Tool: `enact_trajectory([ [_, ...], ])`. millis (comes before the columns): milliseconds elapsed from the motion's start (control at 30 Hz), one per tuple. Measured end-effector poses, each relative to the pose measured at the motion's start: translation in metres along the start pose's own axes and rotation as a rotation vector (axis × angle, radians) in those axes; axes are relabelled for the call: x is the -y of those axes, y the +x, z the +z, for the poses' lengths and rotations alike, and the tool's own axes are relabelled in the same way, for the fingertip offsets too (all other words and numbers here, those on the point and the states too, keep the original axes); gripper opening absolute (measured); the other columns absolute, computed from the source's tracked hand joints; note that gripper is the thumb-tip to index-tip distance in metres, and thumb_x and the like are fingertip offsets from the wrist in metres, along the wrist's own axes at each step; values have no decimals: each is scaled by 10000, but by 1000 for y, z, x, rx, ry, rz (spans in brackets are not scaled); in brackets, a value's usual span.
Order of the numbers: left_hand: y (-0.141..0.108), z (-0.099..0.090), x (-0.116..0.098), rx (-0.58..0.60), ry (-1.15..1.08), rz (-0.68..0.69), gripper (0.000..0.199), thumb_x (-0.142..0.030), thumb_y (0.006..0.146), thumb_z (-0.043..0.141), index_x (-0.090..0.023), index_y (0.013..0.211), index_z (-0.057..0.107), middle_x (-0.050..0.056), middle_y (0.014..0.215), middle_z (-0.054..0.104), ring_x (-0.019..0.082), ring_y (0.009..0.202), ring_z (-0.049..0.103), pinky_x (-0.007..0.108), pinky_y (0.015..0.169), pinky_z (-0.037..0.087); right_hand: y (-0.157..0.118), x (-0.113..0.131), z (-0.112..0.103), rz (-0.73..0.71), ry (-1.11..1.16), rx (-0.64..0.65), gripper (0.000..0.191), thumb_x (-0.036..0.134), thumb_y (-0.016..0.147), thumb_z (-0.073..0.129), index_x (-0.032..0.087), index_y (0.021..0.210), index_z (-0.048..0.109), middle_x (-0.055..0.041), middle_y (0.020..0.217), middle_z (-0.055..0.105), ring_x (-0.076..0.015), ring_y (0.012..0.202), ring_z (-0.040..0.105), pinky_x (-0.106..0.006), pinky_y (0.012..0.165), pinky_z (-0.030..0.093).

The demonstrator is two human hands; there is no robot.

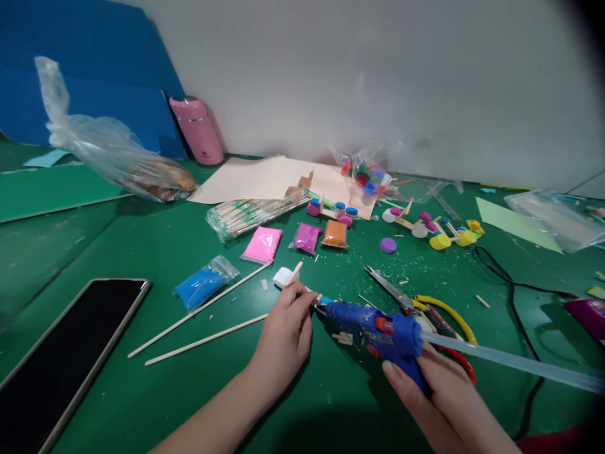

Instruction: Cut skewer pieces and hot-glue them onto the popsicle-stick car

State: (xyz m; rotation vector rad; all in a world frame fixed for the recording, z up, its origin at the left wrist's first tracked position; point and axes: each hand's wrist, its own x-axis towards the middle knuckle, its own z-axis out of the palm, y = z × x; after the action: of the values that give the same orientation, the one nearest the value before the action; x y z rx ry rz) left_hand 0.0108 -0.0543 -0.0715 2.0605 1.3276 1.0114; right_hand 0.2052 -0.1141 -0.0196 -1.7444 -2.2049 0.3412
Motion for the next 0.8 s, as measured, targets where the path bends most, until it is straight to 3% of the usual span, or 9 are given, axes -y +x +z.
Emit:
enact_trajectory([
  [133, -1, 1, 1, 6, -11, 4, 278, -32, 763, 355, -123, 947, 543, 102, 921, 502, 193, 889, 514, 323, 797, 446, -2, 2, 2, -78, 9, 19, 334, 304, 843, 401, 174, 1132, 506, -87, 1025, 642, -218, 929, 608, -300, 787, 513],
  [333, -2, 2, 3, 22, -37, 0, 285, -7, 753, 354, -103, 947, 539, 101, 920, 484, 183, 876, 499, 308, 790, 439, -1, 2, 4, -124, -60, 86, 392, 303, 842, 409, 152, 1202, 431, -126, 1009, 635, -234, 839, 639, -301, 664, 555],
  [600, -1, 3, 3, 12, -12, 24, 284, -9, 762, 346, -91, 956, 537, 110, 929, 482, 183, 892, 494, 295, 789, 437, -14, -12, 7, -178, -135, -28, 350, 366, 842, 416, 156, 1104, 516, -120, 1037, 633, -239, 896, 628, -291, 712, 551],
  [800, -1, 2, 3, -10, 15, 40, 280, -18, 767, 349, -87, 956, 543, 115, 922, 495, 186, 889, 507, 297, 778, 447, -1, -3, 3, -31, 37, -3, 278, 317, 846, 395, 197, 1048, 544, -68, 928, 673, -211, 869, 630, -296, 739, 532],
])
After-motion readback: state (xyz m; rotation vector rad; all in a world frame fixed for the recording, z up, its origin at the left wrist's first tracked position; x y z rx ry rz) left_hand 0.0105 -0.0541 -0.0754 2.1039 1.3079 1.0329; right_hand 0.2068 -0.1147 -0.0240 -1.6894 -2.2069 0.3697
